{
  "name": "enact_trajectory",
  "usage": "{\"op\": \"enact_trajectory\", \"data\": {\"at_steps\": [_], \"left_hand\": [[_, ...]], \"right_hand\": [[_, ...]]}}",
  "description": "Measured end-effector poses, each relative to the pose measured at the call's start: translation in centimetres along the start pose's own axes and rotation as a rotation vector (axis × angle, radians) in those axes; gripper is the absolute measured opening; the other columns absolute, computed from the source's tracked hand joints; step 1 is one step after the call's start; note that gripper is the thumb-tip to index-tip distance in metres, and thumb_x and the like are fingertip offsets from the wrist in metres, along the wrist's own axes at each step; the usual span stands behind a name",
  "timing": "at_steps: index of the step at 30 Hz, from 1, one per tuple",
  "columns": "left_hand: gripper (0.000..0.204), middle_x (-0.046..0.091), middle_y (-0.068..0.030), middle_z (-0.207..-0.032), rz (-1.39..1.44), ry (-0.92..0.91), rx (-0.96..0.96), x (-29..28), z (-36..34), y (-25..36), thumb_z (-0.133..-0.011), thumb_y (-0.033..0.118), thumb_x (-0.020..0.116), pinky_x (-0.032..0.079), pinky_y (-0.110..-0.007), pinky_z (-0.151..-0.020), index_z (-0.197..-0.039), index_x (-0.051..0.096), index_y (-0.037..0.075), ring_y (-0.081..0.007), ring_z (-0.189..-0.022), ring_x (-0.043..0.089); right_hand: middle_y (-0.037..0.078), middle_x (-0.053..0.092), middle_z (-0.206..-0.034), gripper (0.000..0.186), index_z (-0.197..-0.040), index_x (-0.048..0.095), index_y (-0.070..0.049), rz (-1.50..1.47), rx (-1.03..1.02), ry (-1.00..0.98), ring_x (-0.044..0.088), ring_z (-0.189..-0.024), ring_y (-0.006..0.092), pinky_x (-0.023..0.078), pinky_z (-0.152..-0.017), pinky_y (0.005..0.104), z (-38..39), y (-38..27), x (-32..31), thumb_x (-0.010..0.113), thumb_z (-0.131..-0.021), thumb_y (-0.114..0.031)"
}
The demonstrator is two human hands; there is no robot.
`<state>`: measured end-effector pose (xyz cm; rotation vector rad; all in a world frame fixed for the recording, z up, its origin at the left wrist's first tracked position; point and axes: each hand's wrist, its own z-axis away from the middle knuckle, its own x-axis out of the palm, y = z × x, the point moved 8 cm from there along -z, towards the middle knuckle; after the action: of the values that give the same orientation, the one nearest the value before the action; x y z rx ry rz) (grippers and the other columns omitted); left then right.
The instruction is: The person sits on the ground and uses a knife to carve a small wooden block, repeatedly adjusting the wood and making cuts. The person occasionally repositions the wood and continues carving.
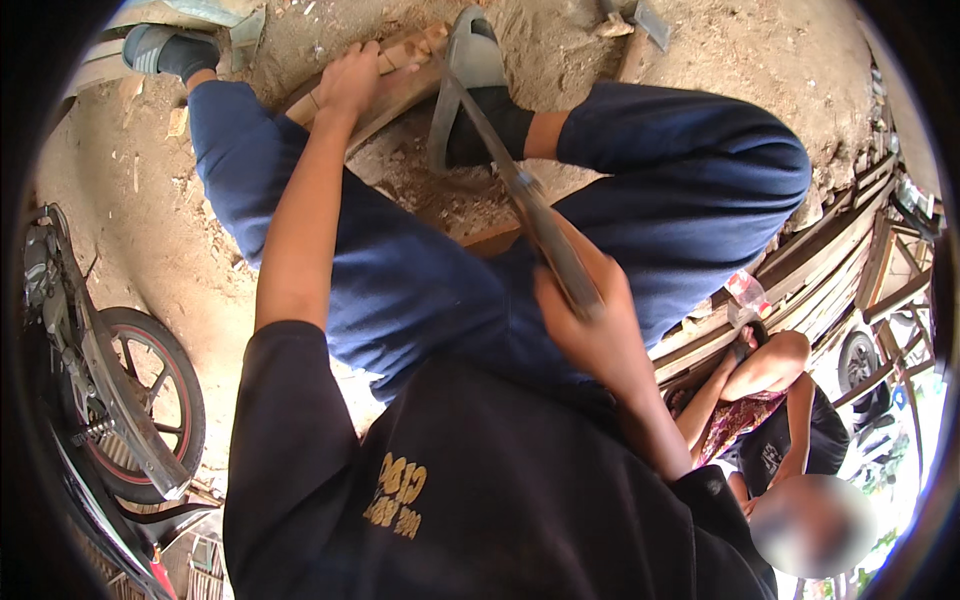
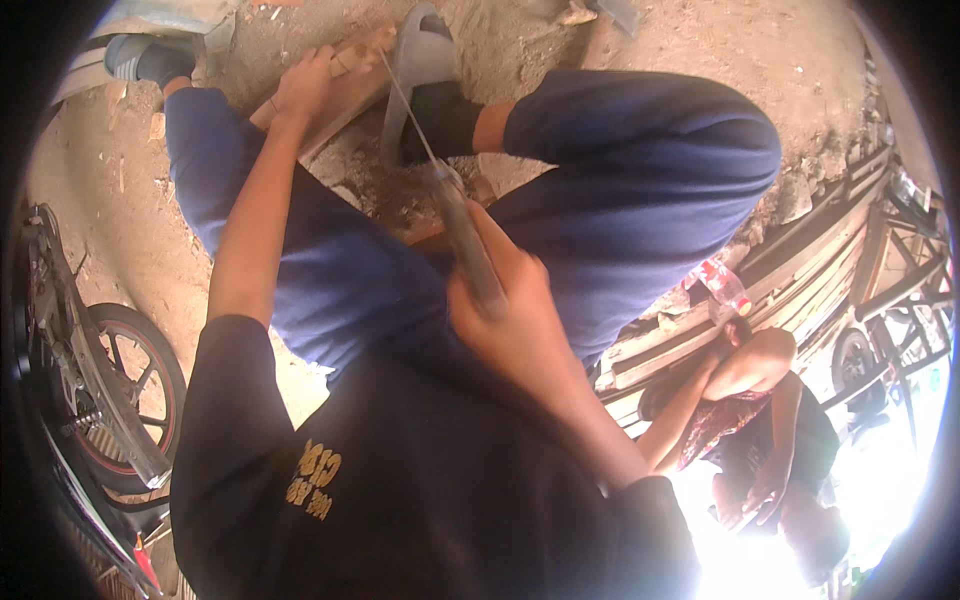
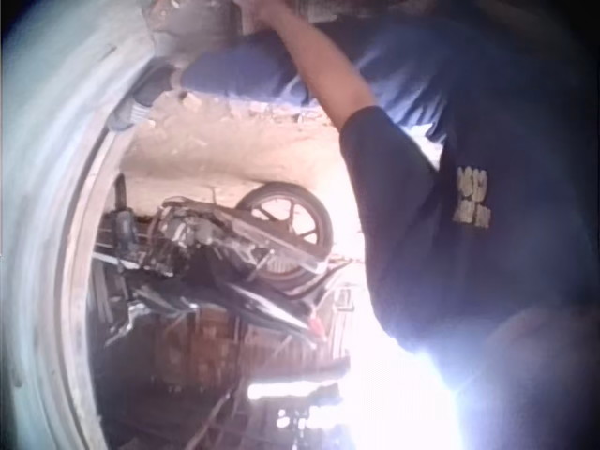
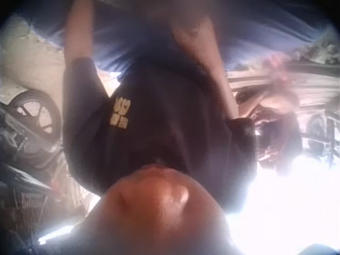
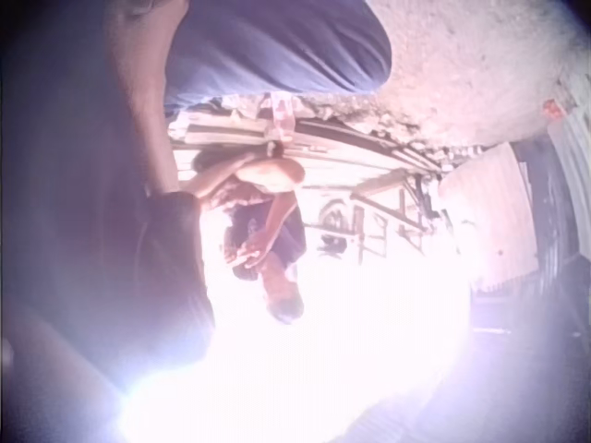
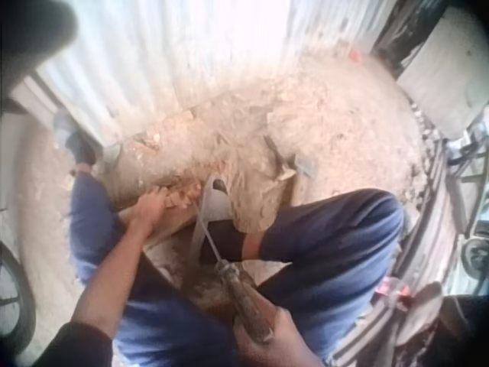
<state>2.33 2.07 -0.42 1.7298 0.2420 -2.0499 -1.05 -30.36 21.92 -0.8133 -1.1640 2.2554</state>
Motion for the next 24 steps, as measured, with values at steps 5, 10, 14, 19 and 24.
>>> {"op": "enact_trajectory", "data": {"at_steps": [5,10,14,19,24], "left_hand": [[0.088,0.065,-0.0215,-0.119,-0.003,-0.046,-0.041,-0.7,-0.2,-0.3,-0.081,0.079,0.057,0.052,-0.046,-0.095,-0.123,0.062,0.002,-0.0366,-0.111,0.065],[0.087,0.065,-0.0217,-0.12,0.01,-0.029,-0.006,-0.8,-0.9,-0.1,-0.081,0.079,0.057,0.052,-0.046,-0.094,-0.121,0.062,0.001,-0.0369,-0.111,0.065],[0.087,0.064,-0.0219,-0.121,0.011,-0.016,-0.024,-0.7,-0.5,-0.4,-0.082,0.079,0.057,0.052,-0.046,-0.094,-0.122,0.061,0.001,-0.0372,-0.111,0.065],[0.088,0.063,-0.0216,-0.123,0.001,-0.001,0.011,-0.2,-0.7,-0.2,-0.081,0.079,0.057,0.052,-0.046,-0.095,-0.122,0.061,0.001,-0.0367,-0.111,0.065],[0.09,0.062,-0.0224,-0.124,-0.016,-0.047,-0.047,-1.0,-0.3,-0.5,-0.081,0.08,0.056,0.052,-0.046,-0.095,-0.125,0.06,0.002,-0.0365,-0.115,0.063]], "right_hand": [[0.027,0.067,-0.09,0.054,-0.138,0.051,0.004,0.015,-0.014,-0.003,0.067,-0.074,0.0343,0.053,-0.076,0.0318,1.8,-0.1,-1.3,0.052,-0.084,0.004],[0.024,0.068,-0.091,0.052,-0.136,0.052,0.005,0.093,-0.051,-0.032,0.071,-0.083,0.0308,0.053,-0.077,0.034,-1.1,-0.1,0.0,0.052,-0.084,0.004],[0.027,0.065,-0.091,0.049,-0.133,0.054,0.005,0.066,-0.057,0.012,0.071,-0.085,0.0358,0.053,-0.077,0.036,2.3,-0.2,-2.0,0.054,-0.083,0.004],[0.026,0.065,-0.089,0.049,-0.133,0.054,0.006,0.036,-0.005,-0.038,0.07,-0.083,0.0355,0.053,-0.075,0.0342,-2.5,0.2,0.3,0.054,-0.084,0.003],[0.027,0.065,-0.088,0.048,-0.132,0.055,0.007,0.032,-0.054,0.016,0.069,-0.083,0.0356,0.052,-0.076,0.0336,1.1,-0.1,-1.6,0.053,-0.084,0.004]]}}
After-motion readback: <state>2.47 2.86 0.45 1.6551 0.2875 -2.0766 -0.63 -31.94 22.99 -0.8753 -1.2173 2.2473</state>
